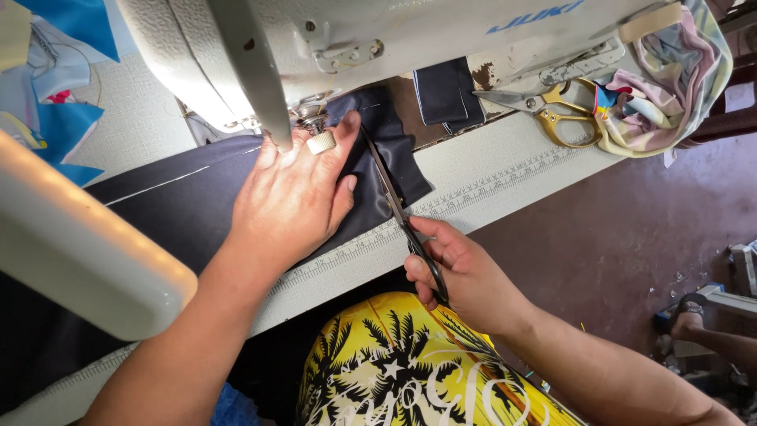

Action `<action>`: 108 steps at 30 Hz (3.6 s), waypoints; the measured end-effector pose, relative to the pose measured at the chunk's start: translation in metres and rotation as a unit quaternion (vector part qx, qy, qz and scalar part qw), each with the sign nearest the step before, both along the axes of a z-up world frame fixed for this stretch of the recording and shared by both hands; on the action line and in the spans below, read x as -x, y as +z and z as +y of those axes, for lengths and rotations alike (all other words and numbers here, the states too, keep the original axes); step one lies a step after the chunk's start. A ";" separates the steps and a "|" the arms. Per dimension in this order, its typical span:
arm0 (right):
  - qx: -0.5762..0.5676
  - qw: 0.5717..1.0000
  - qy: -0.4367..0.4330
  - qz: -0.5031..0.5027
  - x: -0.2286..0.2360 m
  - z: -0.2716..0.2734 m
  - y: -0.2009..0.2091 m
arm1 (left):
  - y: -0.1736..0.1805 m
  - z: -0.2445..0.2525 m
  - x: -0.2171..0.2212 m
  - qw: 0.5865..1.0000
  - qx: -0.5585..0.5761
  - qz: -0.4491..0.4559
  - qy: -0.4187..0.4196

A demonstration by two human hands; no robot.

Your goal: The person is using a pair of scissors to trim the edges of black fabric pieces on a sewing table.

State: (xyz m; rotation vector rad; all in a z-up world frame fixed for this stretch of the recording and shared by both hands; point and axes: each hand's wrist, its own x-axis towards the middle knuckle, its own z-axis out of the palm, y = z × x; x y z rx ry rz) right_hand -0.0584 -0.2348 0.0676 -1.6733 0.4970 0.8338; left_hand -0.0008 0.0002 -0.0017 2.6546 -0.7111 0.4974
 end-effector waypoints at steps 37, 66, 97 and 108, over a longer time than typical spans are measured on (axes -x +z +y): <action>0.009 0.999 0.030 -0.008 -0.016 0.004 0.007 | 0.001 -0.002 -0.003 0.996 -0.021 0.080 0.017; 0.060 0.996 0.060 -0.017 -0.032 0.012 0.012 | -0.002 0.001 -0.001 0.999 0.033 0.031 0.001; -0.046 0.985 0.117 -0.121 -0.066 -0.115 0.011 | 0.000 -0.003 -0.008 0.992 0.022 0.122 -0.012; -0.081 0.949 0.110 -0.285 -0.079 -0.189 -0.044 | -0.017 -0.046 -0.068 0.986 -0.118 -0.063 0.103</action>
